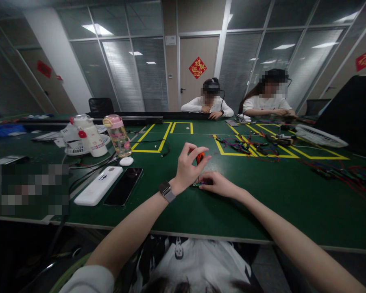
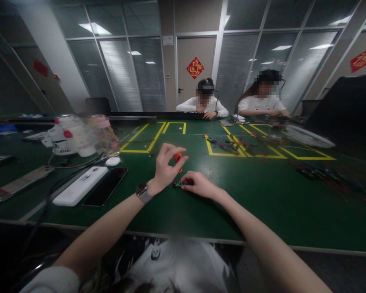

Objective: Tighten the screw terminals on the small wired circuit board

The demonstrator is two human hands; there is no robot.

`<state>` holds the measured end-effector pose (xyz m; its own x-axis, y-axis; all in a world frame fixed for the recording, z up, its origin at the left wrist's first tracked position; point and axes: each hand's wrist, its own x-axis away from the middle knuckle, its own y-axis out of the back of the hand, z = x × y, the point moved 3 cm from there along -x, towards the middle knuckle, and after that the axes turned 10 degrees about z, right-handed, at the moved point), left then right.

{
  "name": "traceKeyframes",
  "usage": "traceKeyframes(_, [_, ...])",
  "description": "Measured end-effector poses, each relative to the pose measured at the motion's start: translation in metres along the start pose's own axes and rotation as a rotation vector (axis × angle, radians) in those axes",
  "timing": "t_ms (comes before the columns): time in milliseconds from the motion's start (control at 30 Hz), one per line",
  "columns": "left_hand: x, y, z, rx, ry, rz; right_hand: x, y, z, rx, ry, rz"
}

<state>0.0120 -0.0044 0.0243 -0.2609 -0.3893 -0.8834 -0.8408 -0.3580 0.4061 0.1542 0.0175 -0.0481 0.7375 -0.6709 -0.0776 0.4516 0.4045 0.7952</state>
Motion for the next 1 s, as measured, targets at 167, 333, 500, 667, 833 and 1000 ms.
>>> traceKeyframes(167, [0.0008,-0.0019,0.0012,0.089,0.013,0.071,0.0001,0.0009,0.0014,0.035,-0.008,-0.011])
traceKeyframes(333, [0.0010,-0.0011,0.0011,0.072,0.011,-0.001,-0.0007,-0.0005,-0.0012,0.017,0.003,-0.008])
traceKeyframes(500, [0.0013,0.0003,0.0008,0.005,0.004,-0.020,-0.0010,-0.0005,-0.0005,0.008,0.003,-0.009])
traceKeyframes(667, [0.0011,-0.0017,0.0008,0.126,0.032,0.081,-0.0002,0.0009,0.0029,0.013,-0.011,-0.003])
traceKeyframes(833, [-0.0009,0.0000,0.0009,0.084,0.051,0.036,-0.0005,0.0005,0.0027,0.004,-0.011,-0.006])
traceKeyframes(1000, [-0.0006,0.0006,0.0011,0.063,0.035,0.029,-0.0008,0.0000,0.0020,-0.008,-0.010,0.001])
